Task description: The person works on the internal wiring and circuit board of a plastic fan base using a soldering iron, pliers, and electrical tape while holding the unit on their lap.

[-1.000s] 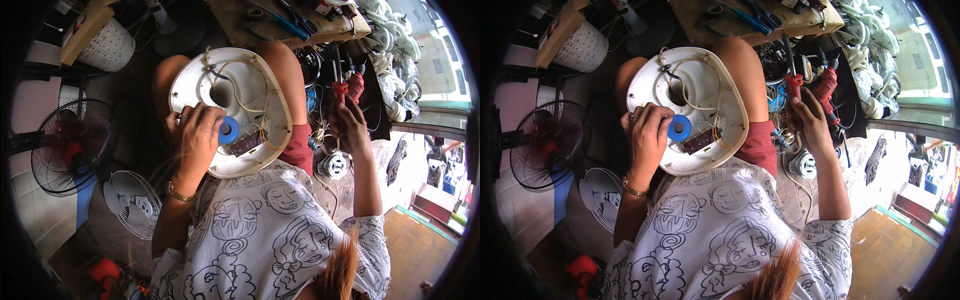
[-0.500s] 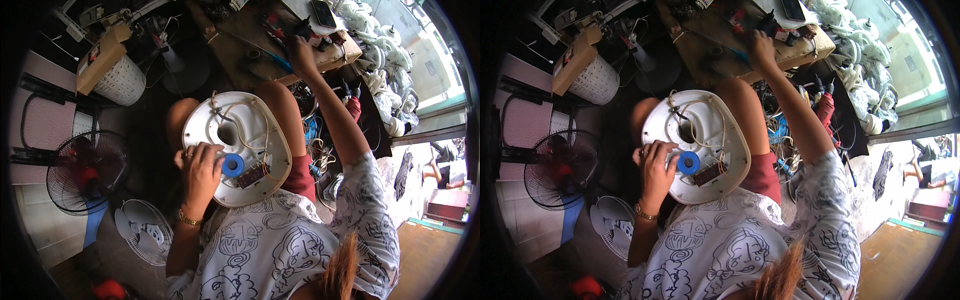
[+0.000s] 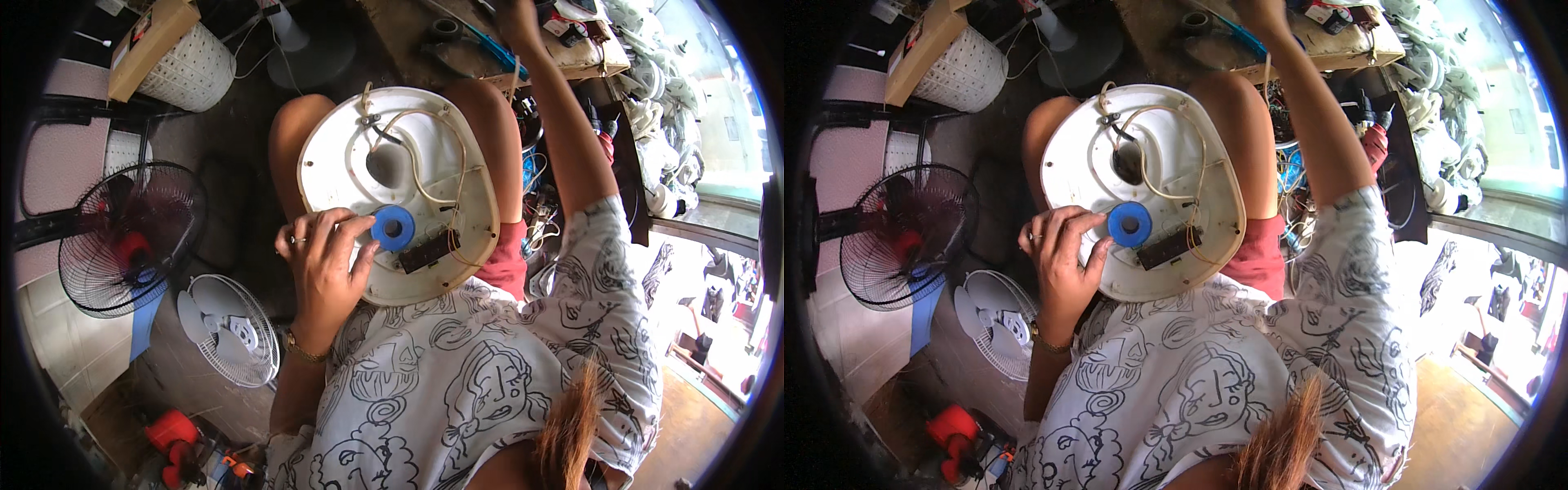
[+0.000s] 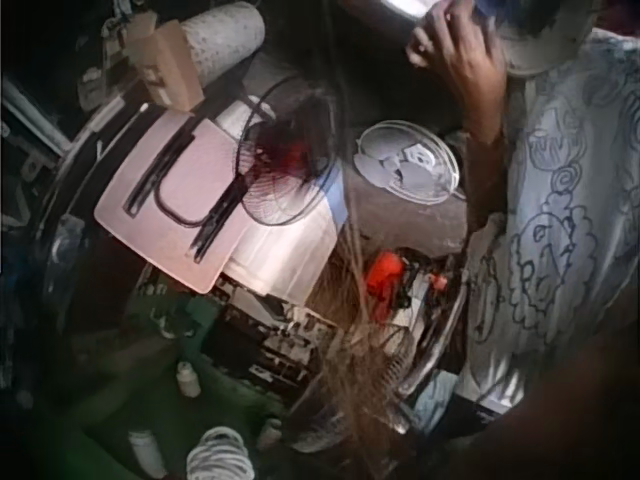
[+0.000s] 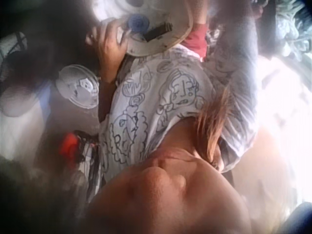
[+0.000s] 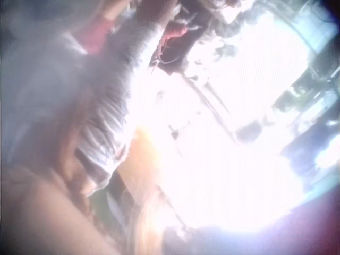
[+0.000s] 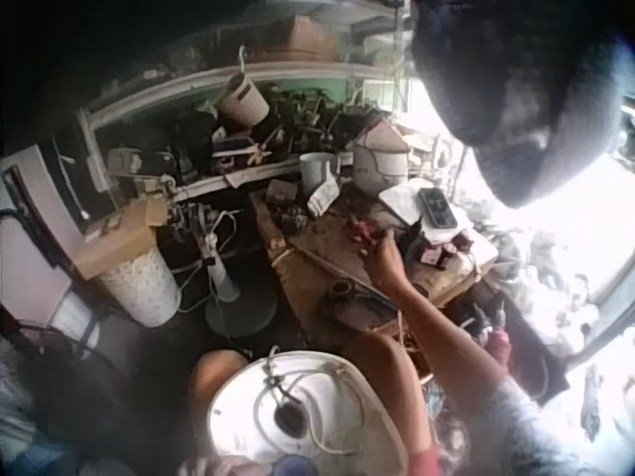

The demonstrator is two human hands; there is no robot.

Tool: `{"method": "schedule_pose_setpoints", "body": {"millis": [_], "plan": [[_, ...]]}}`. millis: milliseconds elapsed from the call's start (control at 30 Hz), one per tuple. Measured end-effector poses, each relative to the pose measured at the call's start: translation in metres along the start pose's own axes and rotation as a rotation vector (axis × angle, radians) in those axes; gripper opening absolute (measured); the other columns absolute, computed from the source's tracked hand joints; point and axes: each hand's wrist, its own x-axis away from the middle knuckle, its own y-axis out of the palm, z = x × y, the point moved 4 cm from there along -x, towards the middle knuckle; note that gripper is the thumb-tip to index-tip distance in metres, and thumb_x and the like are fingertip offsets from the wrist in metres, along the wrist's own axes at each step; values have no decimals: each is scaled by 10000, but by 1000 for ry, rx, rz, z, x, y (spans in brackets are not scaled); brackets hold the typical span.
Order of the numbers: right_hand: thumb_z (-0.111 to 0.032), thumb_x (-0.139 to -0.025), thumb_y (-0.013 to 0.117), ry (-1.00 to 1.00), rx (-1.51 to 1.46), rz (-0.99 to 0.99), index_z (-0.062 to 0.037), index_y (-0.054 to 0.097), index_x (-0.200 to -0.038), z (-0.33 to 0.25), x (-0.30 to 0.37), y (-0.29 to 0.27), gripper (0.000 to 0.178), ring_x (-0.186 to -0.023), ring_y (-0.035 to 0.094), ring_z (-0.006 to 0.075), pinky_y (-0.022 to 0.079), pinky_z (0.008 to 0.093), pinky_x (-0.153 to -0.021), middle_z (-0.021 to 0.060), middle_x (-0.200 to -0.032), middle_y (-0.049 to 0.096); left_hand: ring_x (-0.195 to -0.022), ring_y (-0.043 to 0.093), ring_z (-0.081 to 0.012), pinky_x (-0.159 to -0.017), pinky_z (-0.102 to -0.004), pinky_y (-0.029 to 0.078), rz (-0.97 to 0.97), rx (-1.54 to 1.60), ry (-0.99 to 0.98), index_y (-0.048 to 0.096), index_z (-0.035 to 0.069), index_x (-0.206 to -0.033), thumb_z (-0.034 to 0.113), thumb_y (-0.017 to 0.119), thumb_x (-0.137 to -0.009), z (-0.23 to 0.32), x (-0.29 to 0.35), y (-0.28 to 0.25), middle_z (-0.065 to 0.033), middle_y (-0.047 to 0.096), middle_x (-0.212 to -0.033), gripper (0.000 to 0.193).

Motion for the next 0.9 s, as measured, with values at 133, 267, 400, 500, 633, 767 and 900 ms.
{"method": "schedule_pose_setpoints", "body": {"millis": [133,267,400,500,633,767,900], "plan": [[-190,-950,713,-329,1195,-213,-1,552,-1322,-129,113,24,447,-1091,686,253,527,397,-954,167,-1185,714,-1100,558,-259,-1001,-476,320,-53,52,-47,712,174,-1093,239,766,-843,-4,5,7,-13,631,-1126,264],[-114,-883,746,-172,1559,-355,-63,776,-1078,-216,245,94,204,-839,695,146,524,286,-750,88,-1008,764,-1144,525,-225,-966,-506,301,-95,3,-48,712,251,-1071,268,800,-814,-3,1,14,15,587,-1170,272],[-57,-700,852,-269,1627,-783,-138,821,-936,-220,309,130,251,-727,664,179,510,310,-605,1,-788,713,-1176,521,-225,-984,-527,283,-176,56,-45,692,240,-1049,300,854,-752,3,-11,11,23,581,-1181,344],[-133,-666,853,-310,1691,-875,-190,820,-942,-200,327,146,284,-691,624,182,513,351,-572,-17,-754,664,-1186,520,-223,-995,-531,280,-188,48,-35,684,239,-1074,288,878,-726,0,-9,10,27,580,-1202,402],[-144,-674,855,-328,1737,-949,-189,812,-941,-185,332,147,274,-692,620,192,516,348,-602,-17,-780,668,-1195,520,-221,-1004,-536,279,-184,47,-35,682,235,-1094,287,893,-706,-2,-4,11,30,582,-1223,445],[-137,-671,858,-335,1751,-994,-151,808,-908,-175,333,154,243,-739,658,210,544,355,-655,5,-813,697,-1193,520,-224,-1013,-548,286,-181,46,-34,681,227,-1110,298,888,-713,-2,-4,12,32,589,-1230,453],[-137,-673,853,-313,1762,-1013,-154,811,-917,-172,332,157,248,-736,652,213,541,359,-650,4,-809,690,-1190,517,-228,-1012,-555,291,-172,48,-29,682,226,-1113,307,882,-720,-4,-3,15,32,594,-1219,449]]}}
